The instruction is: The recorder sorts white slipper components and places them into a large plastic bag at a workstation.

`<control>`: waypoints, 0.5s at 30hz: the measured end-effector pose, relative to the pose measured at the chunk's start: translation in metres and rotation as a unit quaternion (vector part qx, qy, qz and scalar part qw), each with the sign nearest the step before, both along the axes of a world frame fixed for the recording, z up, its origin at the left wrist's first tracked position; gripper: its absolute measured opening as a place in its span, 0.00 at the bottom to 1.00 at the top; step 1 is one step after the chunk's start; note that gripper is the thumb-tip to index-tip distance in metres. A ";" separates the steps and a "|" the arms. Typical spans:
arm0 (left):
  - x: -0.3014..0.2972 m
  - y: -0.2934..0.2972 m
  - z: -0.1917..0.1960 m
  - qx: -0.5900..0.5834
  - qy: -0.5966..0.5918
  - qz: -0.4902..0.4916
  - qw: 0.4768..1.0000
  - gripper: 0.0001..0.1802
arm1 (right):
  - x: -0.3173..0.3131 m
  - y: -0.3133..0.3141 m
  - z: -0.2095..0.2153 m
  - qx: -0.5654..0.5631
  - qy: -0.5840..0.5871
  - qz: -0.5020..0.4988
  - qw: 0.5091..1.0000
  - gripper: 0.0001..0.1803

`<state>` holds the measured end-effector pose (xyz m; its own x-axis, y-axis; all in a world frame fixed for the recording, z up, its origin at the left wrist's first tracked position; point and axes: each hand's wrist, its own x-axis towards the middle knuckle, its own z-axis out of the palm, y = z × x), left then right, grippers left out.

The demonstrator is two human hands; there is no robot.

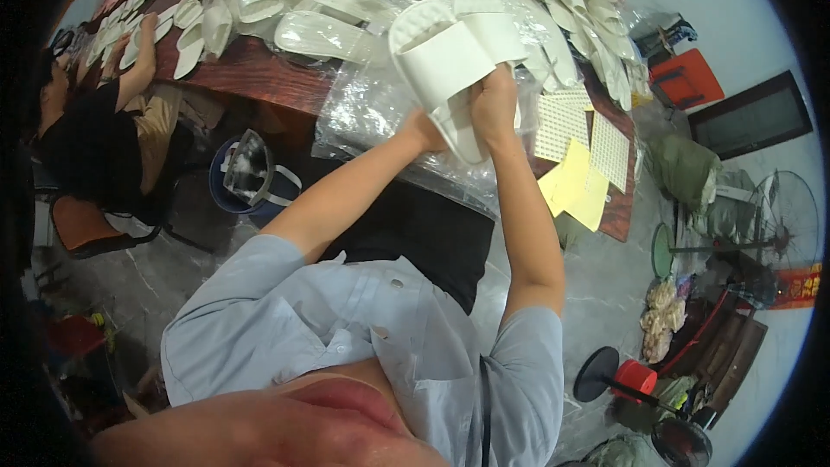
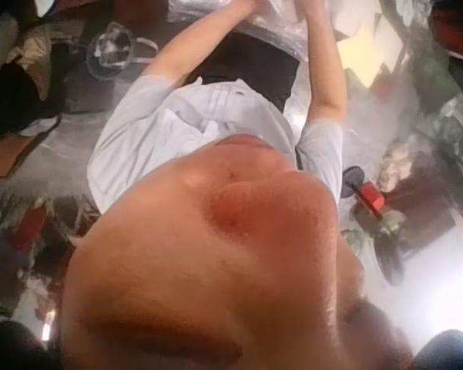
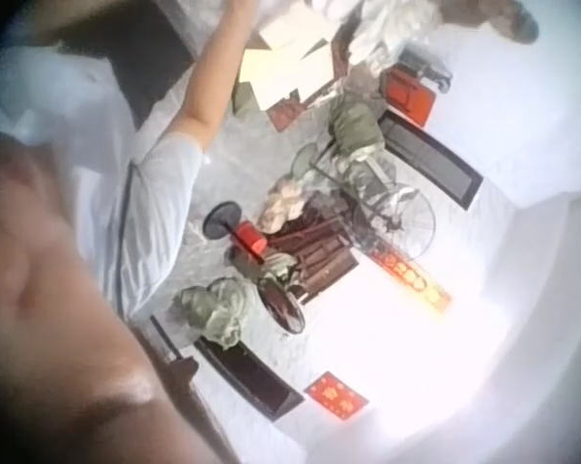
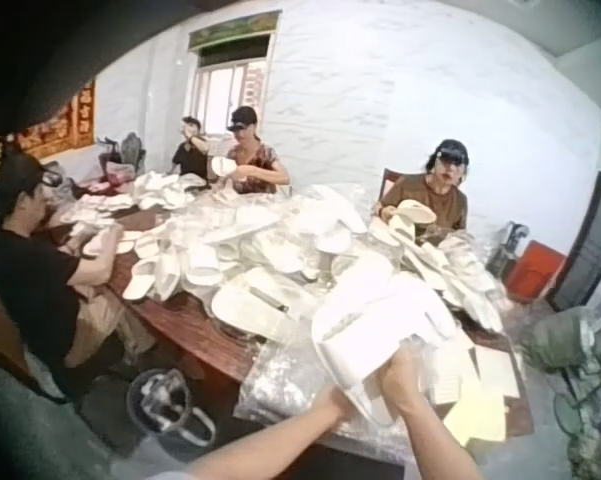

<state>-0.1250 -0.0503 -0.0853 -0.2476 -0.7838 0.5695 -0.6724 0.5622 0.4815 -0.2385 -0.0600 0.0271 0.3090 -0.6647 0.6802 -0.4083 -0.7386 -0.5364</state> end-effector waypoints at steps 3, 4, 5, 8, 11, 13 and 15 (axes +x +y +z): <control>-0.002 0.007 0.013 0.079 -0.156 0.055 0.983 0.38 | -0.024 -0.024 -0.019 -0.055 0.024 -0.062 0.996 0.17; -0.001 0.007 0.010 0.078 -0.226 0.079 0.968 0.39 | -0.027 -0.035 -0.028 -0.085 0.033 -0.060 0.994 0.17; -0.002 0.009 0.016 0.078 -0.226 0.072 0.968 0.39 | -0.031 -0.041 -0.041 -0.111 0.041 -0.059 0.991 0.18; -0.005 0.011 0.037 0.198 -0.229 0.067 0.951 0.38 | -0.035 -0.038 -0.055 -0.034 -0.001 -0.092 0.995 0.18; 0.004 0.016 0.030 0.126 -0.216 0.099 0.963 0.37 | -0.036 -0.042 -0.052 -0.057 0.029 -0.113 0.991 0.17; 0.003 0.023 0.033 0.130 -0.260 0.107 0.951 0.36 | -0.045 -0.044 -0.041 -0.031 0.006 -0.160 0.987 0.15; 0.003 0.027 0.027 0.094 -0.201 0.077 0.972 0.33 | -0.063 -0.064 -0.030 -0.009 -0.111 -0.135 0.985 0.14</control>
<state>-0.1225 -0.0233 -0.0586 -0.2917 -0.9102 0.2940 -0.8970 0.3671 0.2463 -0.3018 -0.1241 -0.0032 -0.0356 -0.6888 0.7240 -0.4651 -0.6298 -0.6221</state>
